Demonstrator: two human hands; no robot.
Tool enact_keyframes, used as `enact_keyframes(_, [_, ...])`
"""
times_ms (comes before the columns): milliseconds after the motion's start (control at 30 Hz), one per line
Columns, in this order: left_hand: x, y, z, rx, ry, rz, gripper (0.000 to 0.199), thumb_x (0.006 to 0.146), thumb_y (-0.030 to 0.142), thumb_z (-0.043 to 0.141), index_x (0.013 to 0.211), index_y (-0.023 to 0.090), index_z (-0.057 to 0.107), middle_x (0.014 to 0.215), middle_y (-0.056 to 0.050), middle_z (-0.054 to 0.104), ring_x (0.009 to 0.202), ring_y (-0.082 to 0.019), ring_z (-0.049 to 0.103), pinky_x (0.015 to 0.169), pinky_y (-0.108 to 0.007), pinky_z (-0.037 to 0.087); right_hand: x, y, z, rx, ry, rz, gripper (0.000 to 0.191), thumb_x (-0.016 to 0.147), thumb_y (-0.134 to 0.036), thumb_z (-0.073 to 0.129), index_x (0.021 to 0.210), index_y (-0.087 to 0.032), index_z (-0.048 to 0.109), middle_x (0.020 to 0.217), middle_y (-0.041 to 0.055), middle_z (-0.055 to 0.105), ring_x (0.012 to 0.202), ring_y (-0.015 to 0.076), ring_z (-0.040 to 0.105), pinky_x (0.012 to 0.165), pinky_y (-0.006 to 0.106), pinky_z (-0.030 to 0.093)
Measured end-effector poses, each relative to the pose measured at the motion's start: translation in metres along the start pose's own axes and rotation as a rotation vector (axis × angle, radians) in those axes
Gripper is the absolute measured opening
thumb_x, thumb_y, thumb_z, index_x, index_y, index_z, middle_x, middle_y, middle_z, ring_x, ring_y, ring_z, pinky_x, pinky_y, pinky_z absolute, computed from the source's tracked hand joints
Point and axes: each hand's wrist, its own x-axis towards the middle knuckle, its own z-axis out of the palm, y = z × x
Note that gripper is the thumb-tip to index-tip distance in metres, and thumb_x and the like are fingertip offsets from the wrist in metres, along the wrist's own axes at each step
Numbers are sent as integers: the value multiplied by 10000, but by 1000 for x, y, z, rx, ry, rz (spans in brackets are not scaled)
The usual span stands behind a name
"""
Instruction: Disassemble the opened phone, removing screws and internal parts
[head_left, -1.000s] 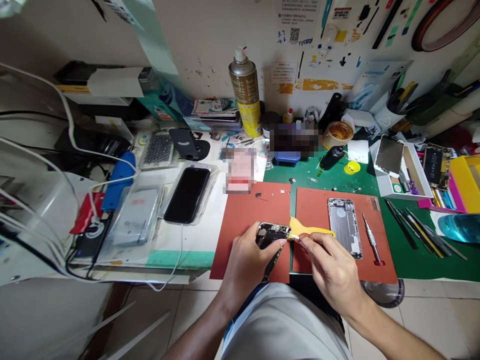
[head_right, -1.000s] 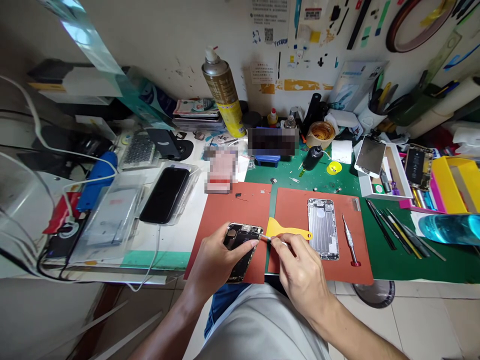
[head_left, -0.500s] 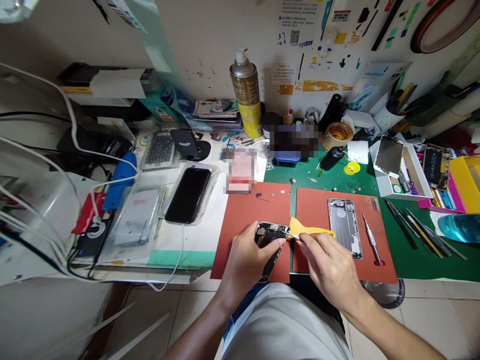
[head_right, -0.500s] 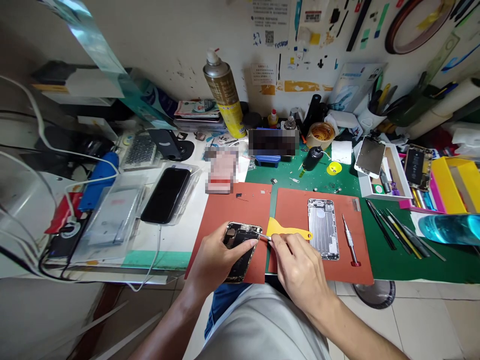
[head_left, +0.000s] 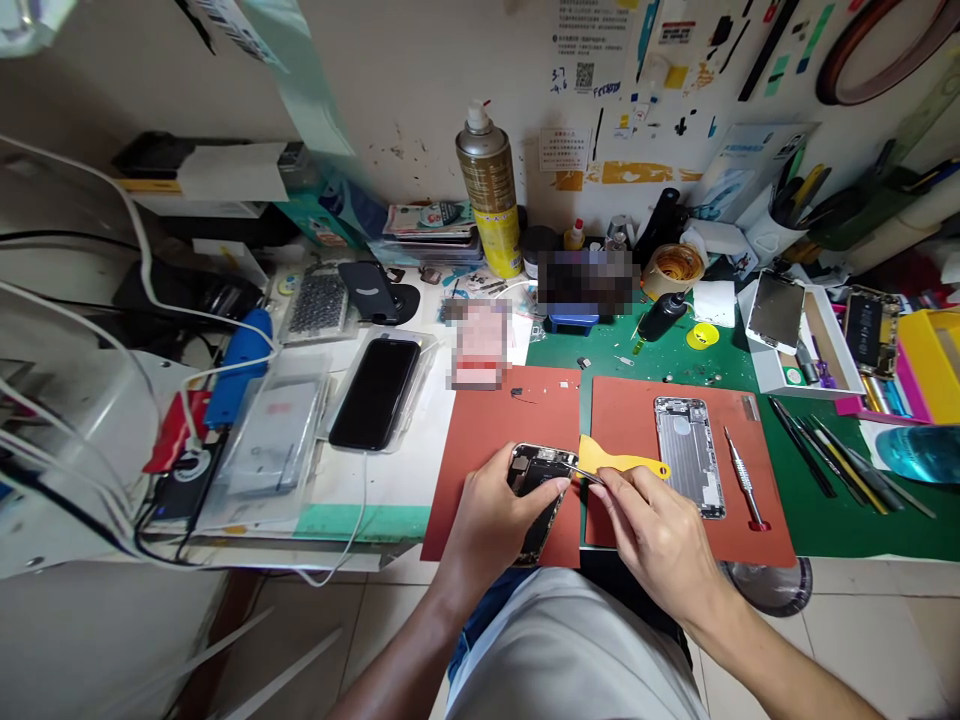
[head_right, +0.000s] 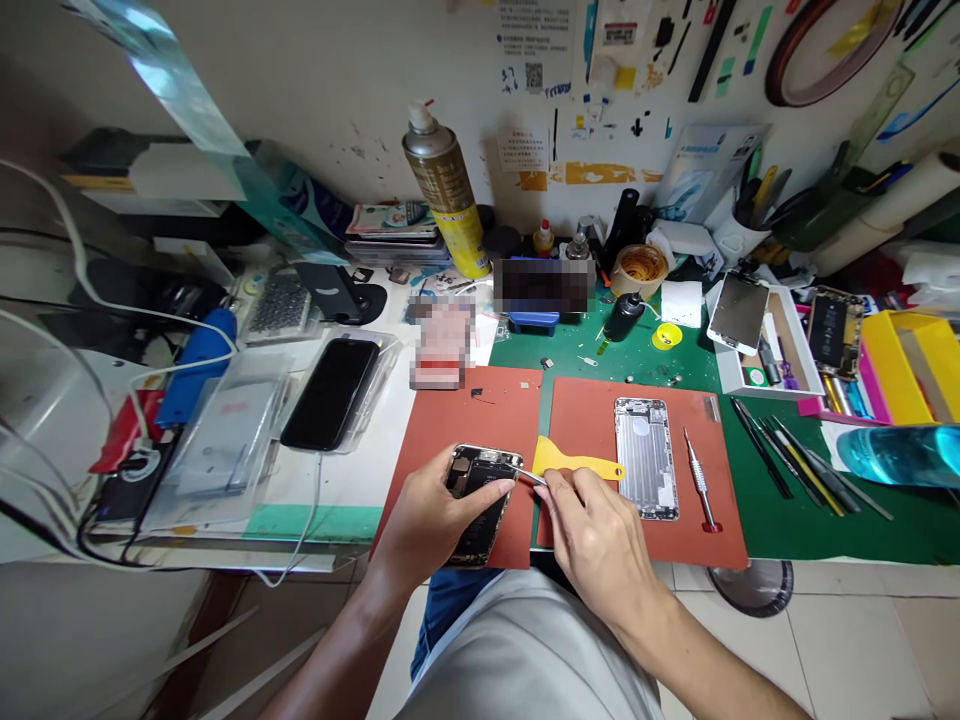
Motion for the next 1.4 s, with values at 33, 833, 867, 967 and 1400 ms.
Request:
enact_keyframes(33, [0, 0, 0, -6, -1, -2, 267, 811, 468, 778, 870, 231, 671, 792, 26, 753, 723, -186, 678, 646, -280, 490, 1, -1, 0, 0, -2, 10, 213, 1060, -180, 570, 1214, -126, 705, 876, 67, 649, 701, 170, 612, 615, 301, 483])
enact_keyframes(833, [-2, 1, 2, 14, -7, -23, 264, 818, 461, 775, 879, 227, 670, 798, 19, 748, 743, -191, 671, 651, -282, 475, 1, -2, -2, 107, 56, -14, 171, 1011, -88, 629, 1164, -118, 698, 925, 61, 750, 728, 166, 689, 731, 322, 557])
enact_keyframes(867, [-2, 1, 2, 15, -6, -23, 267, 818, 463, 776, 878, 226, 669, 799, 16, 747, 744, -193, 669, 654, -285, 475, 1, -1, -2, 73, 70, -38, 171, 1003, -85, 641, 1161, -111, 700, 902, 59, 751, 707, 167, 682, 729, 329, 551])
enact_keyframes(967, [1, -1, -3, -11, -55, -25, 270, 849, 461, 754, 943, 218, 686, 862, -8, 762, 792, -209, 685, 705, -302, 504, -1, 0, 0, 44, 77, -41, 181, 1010, -99, 636, 1178, -107, 701, 880, 61, 730, 690, 166, 662, 691, 317, 528])
enact_keyframes(1400, [16, -17, 0, -1021, -578, -283, 681, 1038, 673, 383, 1516, 198, 477, 1139, -178, 755, 816, -261, 765, 766, -421, 627, 4, 8, 10, 356, -110, 216, 242, 1101, -239, 482, 1028, -193, 709, 895, 55, 676, 762, 182, 683, 683, 305, 503])
